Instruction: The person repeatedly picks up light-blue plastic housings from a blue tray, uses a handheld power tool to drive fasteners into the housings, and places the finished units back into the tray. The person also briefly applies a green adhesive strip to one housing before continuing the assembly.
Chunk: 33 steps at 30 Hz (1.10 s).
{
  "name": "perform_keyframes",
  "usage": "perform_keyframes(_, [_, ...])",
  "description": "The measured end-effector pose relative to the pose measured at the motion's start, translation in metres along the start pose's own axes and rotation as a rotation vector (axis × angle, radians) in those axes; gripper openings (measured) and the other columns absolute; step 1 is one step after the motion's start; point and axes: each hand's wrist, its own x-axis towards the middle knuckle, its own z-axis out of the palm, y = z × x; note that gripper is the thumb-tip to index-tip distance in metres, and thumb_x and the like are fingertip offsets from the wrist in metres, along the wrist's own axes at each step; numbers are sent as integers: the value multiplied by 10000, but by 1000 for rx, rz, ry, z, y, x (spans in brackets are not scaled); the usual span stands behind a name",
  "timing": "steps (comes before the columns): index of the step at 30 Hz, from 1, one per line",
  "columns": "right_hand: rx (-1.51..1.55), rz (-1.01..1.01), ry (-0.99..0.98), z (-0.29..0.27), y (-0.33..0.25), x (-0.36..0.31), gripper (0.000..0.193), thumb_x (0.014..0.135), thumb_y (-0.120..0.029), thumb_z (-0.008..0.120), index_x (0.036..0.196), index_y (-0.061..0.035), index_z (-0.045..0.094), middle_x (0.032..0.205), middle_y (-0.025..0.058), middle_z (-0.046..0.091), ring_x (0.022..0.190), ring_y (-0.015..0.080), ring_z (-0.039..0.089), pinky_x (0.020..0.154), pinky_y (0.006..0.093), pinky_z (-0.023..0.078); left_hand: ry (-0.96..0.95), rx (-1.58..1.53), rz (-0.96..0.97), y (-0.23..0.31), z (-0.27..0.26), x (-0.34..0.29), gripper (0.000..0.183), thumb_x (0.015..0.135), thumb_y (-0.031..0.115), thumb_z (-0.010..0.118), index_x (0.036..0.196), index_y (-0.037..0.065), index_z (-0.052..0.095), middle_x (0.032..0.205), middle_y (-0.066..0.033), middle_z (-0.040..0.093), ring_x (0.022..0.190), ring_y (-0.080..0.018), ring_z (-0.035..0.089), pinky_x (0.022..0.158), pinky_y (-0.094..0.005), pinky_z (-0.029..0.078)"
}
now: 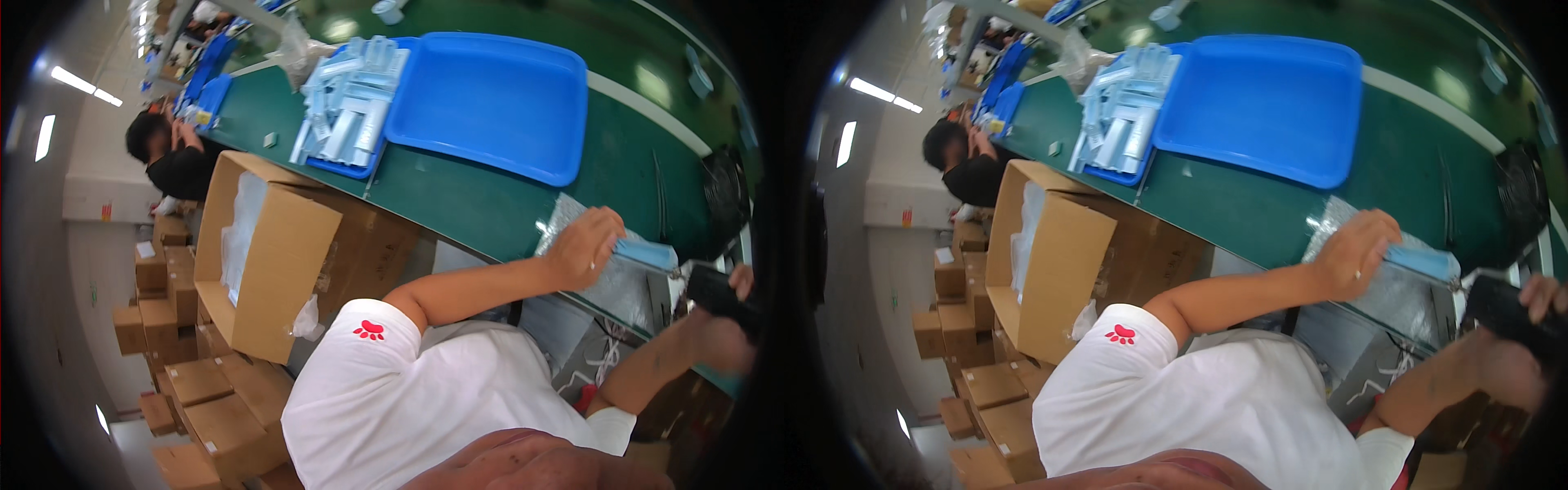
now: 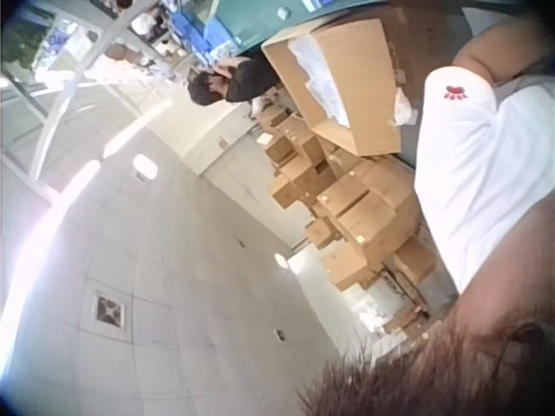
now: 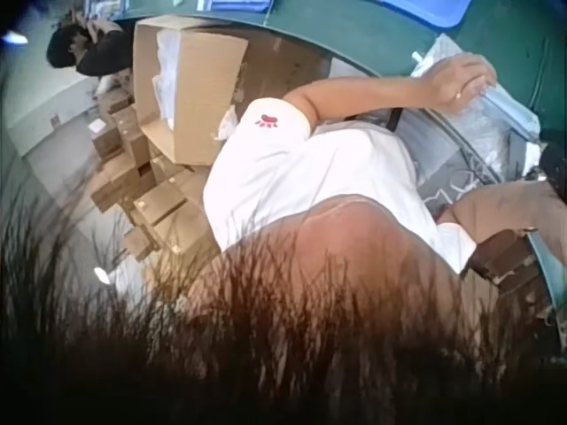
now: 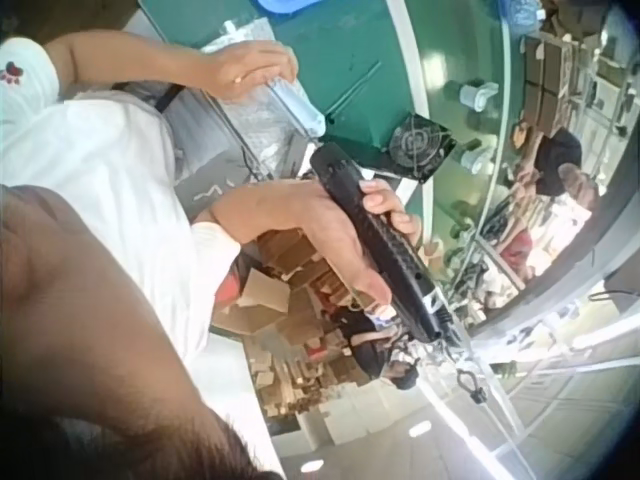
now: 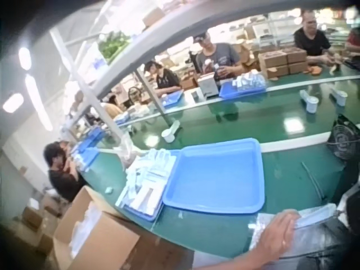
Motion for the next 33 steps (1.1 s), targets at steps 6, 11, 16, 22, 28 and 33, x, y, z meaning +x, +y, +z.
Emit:
perform_keyframes(6, [52,62,-105,2,-47,11,676,875,-656,487,1088,-26,606,983,108,575,744,200,499,670,350,417,-100,-83,-167,0,-8,1,293,1048,95,364,1055,-52,618,1060,-231,630,943,-345,627,858,-407,497])
perform_keyframes(11, [15,39,-101,5,-75,24,652,884,-609,447,1090,-10,603,993,121,569,741,207,502,678,360,418,-156,-57,-140,4,-5,5,283,1039,88,378,1045,-44,629,1058,-225,649,929,-341,637,843,-402,503])
perform_keyframes(16, [-16,43,-101,10,-80,25,631,892,-561,408,1093,5,600,1004,134,562,738,215,505,687,370,419,-208,20,-61,12,-3,4,255,1009,69,418,1036,-31,651,1063,-201,661,926,-340,635,825,-406,506])
perform_keyframes(22, [24,61,-111,12,-69,11,623,892,-557,415,1095,4,596,1001,132,557,745,214,503,693,371,418,-179,32,45,12,-3,4,244,996,69,444,1035,-28,664,1072,-196,666,934,-330,638,822,-393,515])
perform_keyframes(28, [30,77,-109,13,-62,1,616,891,-553,422,1096,3,591,998,130,552,752,214,501,700,371,417,-147,3,26,10,-1,3,182,958,32,493,1006,-16,663,1053,-174,664,898,-327,630,787,-398,512])
perform_keyframes(33, [30,89,-98,11,-61,-5,610,891,-550,428,1098,2,587,995,128,548,758,213,499,706,372,417,-149,37,-17,8,0,3,200,978,46,474,1007,-24,659,1045,-184,664,900,-332,629,801,-406,504])
